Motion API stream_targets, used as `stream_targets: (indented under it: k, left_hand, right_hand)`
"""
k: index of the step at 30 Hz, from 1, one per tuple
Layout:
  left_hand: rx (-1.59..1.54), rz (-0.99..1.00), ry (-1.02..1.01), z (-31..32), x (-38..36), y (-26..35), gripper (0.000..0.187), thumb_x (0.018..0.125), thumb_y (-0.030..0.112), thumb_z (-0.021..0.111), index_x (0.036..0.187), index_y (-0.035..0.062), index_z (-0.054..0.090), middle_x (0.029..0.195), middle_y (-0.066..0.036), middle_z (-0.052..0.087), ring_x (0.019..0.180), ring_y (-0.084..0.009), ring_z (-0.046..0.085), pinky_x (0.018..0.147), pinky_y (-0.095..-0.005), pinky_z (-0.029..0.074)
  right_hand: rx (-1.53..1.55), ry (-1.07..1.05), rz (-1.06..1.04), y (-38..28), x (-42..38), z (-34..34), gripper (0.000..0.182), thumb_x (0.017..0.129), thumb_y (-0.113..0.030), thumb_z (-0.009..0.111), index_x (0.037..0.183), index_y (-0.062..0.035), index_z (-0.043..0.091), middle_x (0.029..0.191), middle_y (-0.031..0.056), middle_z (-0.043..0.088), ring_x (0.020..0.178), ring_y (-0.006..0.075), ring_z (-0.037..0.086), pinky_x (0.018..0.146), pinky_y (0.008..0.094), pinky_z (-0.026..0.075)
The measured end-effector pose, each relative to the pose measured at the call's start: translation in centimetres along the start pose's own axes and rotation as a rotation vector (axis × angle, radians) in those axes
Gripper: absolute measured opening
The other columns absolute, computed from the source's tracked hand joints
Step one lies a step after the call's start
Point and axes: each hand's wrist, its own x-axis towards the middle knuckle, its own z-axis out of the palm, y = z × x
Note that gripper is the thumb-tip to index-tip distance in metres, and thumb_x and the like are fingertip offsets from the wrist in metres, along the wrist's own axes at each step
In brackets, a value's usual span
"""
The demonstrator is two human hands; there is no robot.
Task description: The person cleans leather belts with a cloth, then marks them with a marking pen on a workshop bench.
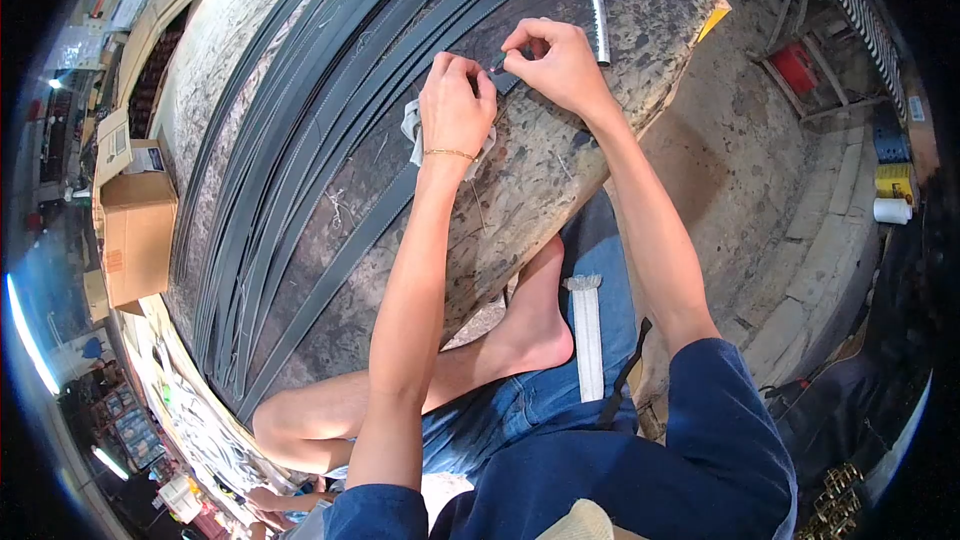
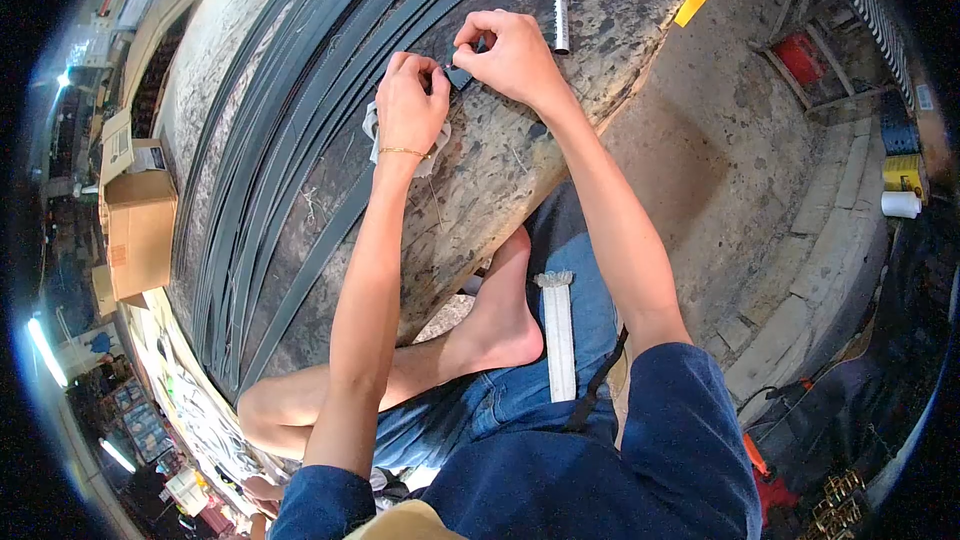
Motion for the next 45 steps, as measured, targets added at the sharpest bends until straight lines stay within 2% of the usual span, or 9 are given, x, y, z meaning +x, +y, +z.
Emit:
stream_targets:
  k: [14, 26, 28, 30, 32, 38, 40, 42, 45]
  left_hand:
    - [0.011, -0.025, -0.007, 0.0, -0.1, 0.4, 0.01, 0.084, 0.008, 0.066, 0.085, -0.0014, 0.064, 0.093, -0.017, 0.061, 0.083, -0.0373, 0.064, 0.074, -0.0463, 0.052]
    - [-0.021, 0.018, 0.055, -0.3, -0.4, 0.3, 0.012, 0.086, 0.008, 0.064, 0.09, -0.0039, 0.063, 0.089, -0.017, 0.061, 0.074, -0.0328, 0.064, 0.069, -0.0408, 0.052]
    - [-0.059, -0.032, 0.002, -1.2, -0.6, 0.7, 0.014, 0.085, 0.009, 0.066, 0.091, -0.0021, 0.062, 0.095, -0.015, 0.062, 0.086, -0.0321, 0.064, 0.079, -0.041, 0.05]
    - [0.192, 0.237, 0.12, -3.4, -2.0, 1.2, 0.021, 0.083, 0.016, 0.07, 0.095, 0.0008, 0.063, 0.108, -0.013, 0.063, 0.106, -0.0333, 0.059, 0.094, -0.0452, 0.044]
    - [0.427, 0.165, 0.053, -5.4, -3.7, 1.4, 0.039, 0.08, 0.029, 0.075, 0.11, 0.006, 0.066, 0.123, -0.014, 0.06, 0.124, -0.0363, 0.048, 0.102, -0.0533, 0.037]
    - [0.347, -0.099, -0.244, -6.0, -3.2, 2.1, 0.028, 0.085, 0.02, 0.072, 0.109, 0.005, 0.071, 0.115, -0.018, 0.065, 0.104, -0.0368, 0.063, 0.087, -0.0453, 0.052]
    - [0.181, 0.124, 0.017, -3.6, -1.9, 2.7, 0.023, 0.087, 0.014, 0.069, 0.107, 0.0038, 0.072, 0.111, -0.019, 0.067, 0.094, -0.0372, 0.067, 0.081, -0.041, 0.055]
    - [0.297, 0.292, 0.005, -1.1, -1.1, 1.9, 0.025, 0.087, 0.019, 0.069, 0.106, 0.0039, 0.072, 0.118, -0.016, 0.066, 0.114, -0.033, 0.061, 0.092, -0.0436, 0.049]
    - [0.303, 0.282, 0.047, -0.9, -1.7, 1.7, 0.025, 0.088, 0.022, 0.068, 0.106, 0.0049, 0.073, 0.119, -0.013, 0.066, 0.119, -0.0306, 0.058, 0.096, -0.0448, 0.045]
  right_hand:
    - [-0.007, -0.013, -0.019, -0.1, -0.1, 0.0, 0.022, 0.07, -0.017, 0.074, 0.084, -0.0004, 0.071, 0.069, 0.0105, 0.059, 0.064, 0.0209, 0.058, 0.063, 0.0338, 0.048]
    - [-0.056, -0.007, -0.036, -0.2, -0.1, 0.1, 0.017, 0.073, -0.014, 0.072, 0.084, -0.0008, 0.07, 0.067, 0.0081, 0.06, 0.062, 0.0183, 0.056, 0.06, 0.0328, 0.046]
    - [-0.007, -0.004, 0.018, -0.4, -0.1, 0.1, 0.016, 0.075, -0.013, 0.072, 0.084, -0.0007, 0.07, 0.067, 0.0067, 0.061, 0.061, 0.0153, 0.055, 0.059, 0.0312, 0.045]
    - [0.038, -0.002, 0.076, 0.1, 0.2, 0.1, 0.014, 0.077, -0.013, 0.071, 0.085, -0.0006, 0.07, 0.067, 0.0052, 0.062, 0.06, 0.0123, 0.054, 0.058, 0.0296, 0.045]
    - [0.175, 0.161, 0.028, 1.3, 0.3, 0.9, 0.014, 0.081, -0.013, 0.071, 0.087, -0.0002, 0.07, 0.069, 0.0029, 0.064, 0.061, 0.0075, 0.053, 0.057, 0.0271, 0.044]
    - [0.343, 0.291, 0.09, 1.8, 0.8, 0.7, 0.011, 0.087, -0.009, 0.068, 0.093, -0.0002, 0.071, 0.073, -0.0013, 0.064, 0.067, 0.005, 0.054, 0.062, 0.0234, 0.046]
    - [0.364, 0.315, 0.1, 1.9, 0.8, 0.7, 0.011, 0.088, -0.009, 0.068, 0.094, 0.0, 0.072, 0.076, -0.0008, 0.065, 0.069, 0.0052, 0.056, 0.064, 0.0232, 0.046]
    - [0.428, 0.376, 0.066, 2.2, 1.1, 0.8, 0.013, 0.089, -0.009, 0.069, 0.097, 0.0003, 0.073, 0.082, 0.0006, 0.069, 0.073, 0.0057, 0.059, 0.067, 0.0235, 0.049]
    - [0.419, 0.374, 0.109, 2.1, 0.9, 0.7, 0.015, 0.089, -0.009, 0.071, 0.101, -0.0005, 0.074, 0.087, 0.0019, 0.072, 0.077, 0.0062, 0.062, 0.07, 0.0236, 0.051]
